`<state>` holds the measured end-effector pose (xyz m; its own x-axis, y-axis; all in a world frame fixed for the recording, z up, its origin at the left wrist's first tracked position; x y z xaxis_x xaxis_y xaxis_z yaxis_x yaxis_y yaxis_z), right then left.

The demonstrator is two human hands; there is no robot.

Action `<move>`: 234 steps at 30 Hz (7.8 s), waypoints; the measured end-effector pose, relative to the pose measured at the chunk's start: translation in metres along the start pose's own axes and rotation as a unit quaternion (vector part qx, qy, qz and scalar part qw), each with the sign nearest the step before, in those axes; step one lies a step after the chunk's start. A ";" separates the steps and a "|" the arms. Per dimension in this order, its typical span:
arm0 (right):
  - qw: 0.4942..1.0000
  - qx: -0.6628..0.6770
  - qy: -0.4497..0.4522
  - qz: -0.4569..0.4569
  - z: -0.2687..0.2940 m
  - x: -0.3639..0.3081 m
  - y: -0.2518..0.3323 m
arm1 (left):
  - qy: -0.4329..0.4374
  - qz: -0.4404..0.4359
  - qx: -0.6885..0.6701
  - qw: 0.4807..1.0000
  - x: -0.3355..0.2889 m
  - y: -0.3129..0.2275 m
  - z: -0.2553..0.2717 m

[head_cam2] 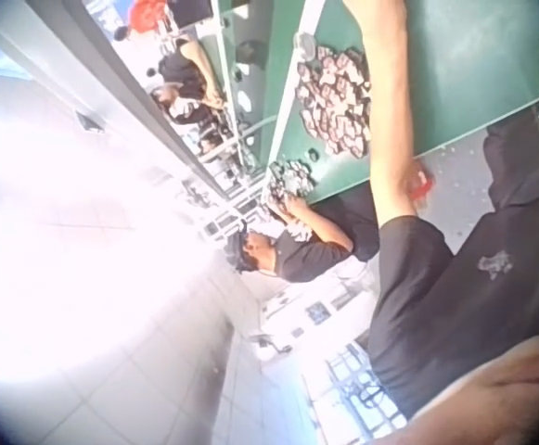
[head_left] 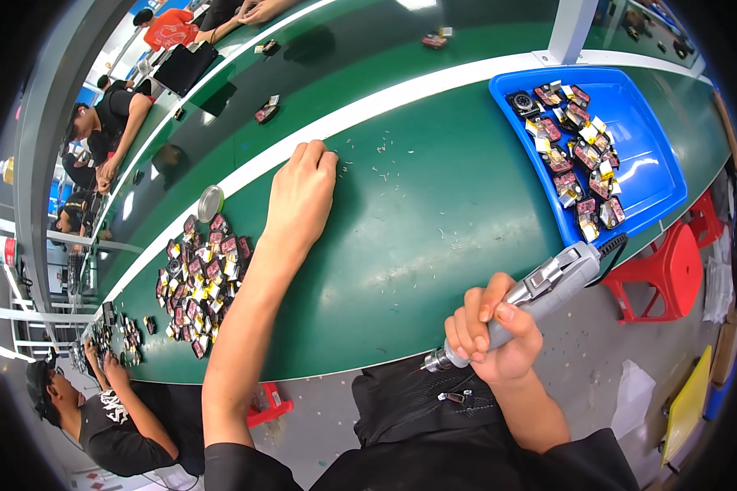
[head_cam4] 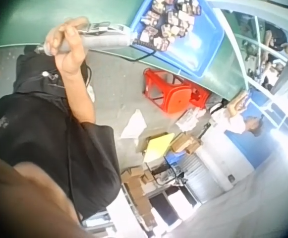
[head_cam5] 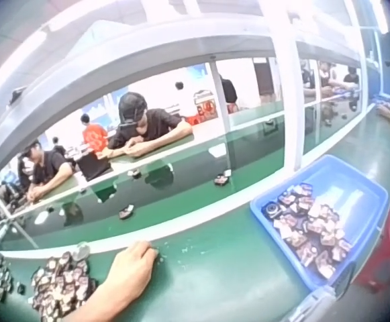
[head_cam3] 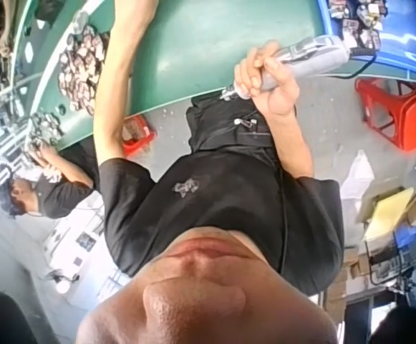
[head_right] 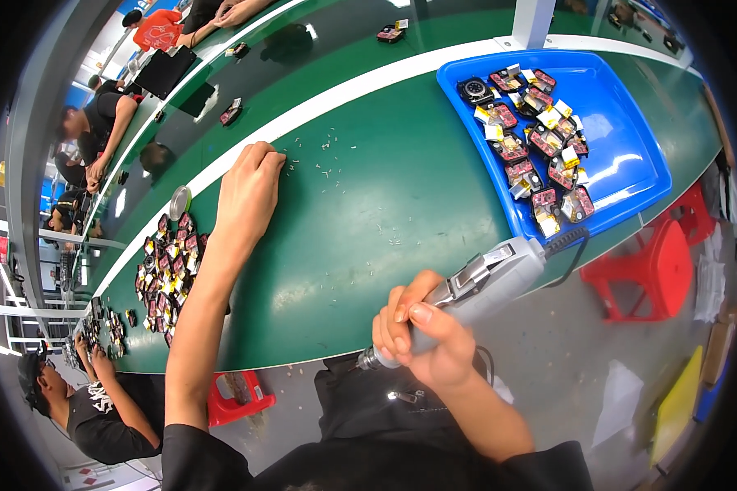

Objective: Assembling small electronic components using an electric screwdriver on a factory assembly line.

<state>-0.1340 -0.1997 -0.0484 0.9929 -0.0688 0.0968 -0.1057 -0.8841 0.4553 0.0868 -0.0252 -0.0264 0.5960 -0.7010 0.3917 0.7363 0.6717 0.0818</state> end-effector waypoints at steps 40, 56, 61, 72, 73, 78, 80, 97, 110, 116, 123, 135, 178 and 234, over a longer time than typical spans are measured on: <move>0.991 0.014 0.021 0.132 -0.046 0.019 -0.003 | -0.089 0.279 -0.824 0.486 -0.154 -0.135 0.059; 0.991 -0.016 0.017 0.130 -0.038 0.026 0.002 | -0.052 0.204 -0.564 0.798 -0.127 -0.127 0.072; 0.986 -0.020 -0.042 0.158 -0.028 0.025 -0.002 | -0.034 0.177 -0.330 0.927 -0.084 -0.057 0.085; 0.995 0.002 -0.073 0.063 -0.009 0.005 -0.019 | 0.058 0.386 0.064 0.918 -0.003 0.195 -0.020; 0.996 0.002 -0.068 0.053 -0.008 0.005 -0.018 | 0.076 0.380 0.079 0.919 0.001 0.199 -0.026; 0.998 -0.029 -0.053 0.035 -0.010 0.011 -0.017 | 0.077 0.237 0.097 0.964 -0.008 0.219 -0.027; 0.998 -0.026 -0.042 0.039 -0.009 0.013 -0.018 | 0.085 0.221 0.087 0.968 -0.009 0.210 -0.020; 0.998 -0.011 -0.041 -0.047 -0.023 -0.021 -0.029 | 0.097 0.002 -0.269 0.958 -0.138 -0.095 0.089; 0.989 -0.037 -0.100 -0.100 -0.043 -0.044 -0.078 | -0.019 -0.007 -0.188 0.982 -0.144 -0.105 0.070; 0.987 -0.094 -0.098 -0.087 -0.041 -0.043 -0.079 | -0.053 -0.042 -0.159 0.985 -0.145 -0.110 0.068; 0.993 -0.030 -0.045 -0.101 -0.047 -0.038 -0.053 | -0.011 -0.030 -0.180 0.983 -0.151 -0.110 0.069; 0.963 -0.241 0.124 0.007 -0.051 0.048 0.002 | 0.016 -0.033 -0.158 0.987 -0.154 -0.113 0.071; 0.901 -0.345 0.240 -0.112 -0.068 0.076 -0.024 | 0.016 -0.021 -0.211 0.977 -0.156 -0.110 0.073; 0.998 0.040 0.026 -0.044 0.003 0.002 0.005 | 0.027 0.139 -0.209 0.968 -0.054 -0.038 0.054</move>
<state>-0.1321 -0.2053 -0.0483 0.9937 0.0327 0.1072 -0.0120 -0.9199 0.3921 0.0099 -0.0003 -0.0014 0.7974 -0.5255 0.2966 0.6034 0.6885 -0.4024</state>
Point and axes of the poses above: each hand's wrist, its own x-axis towards the middle knuckle, its own z-axis out of the back of the hand, y = z × x, the point moved 1 cm from there along x, towards the middle knuckle, and after that the axes turned 1 degree about -x, right-handed, at the moved point
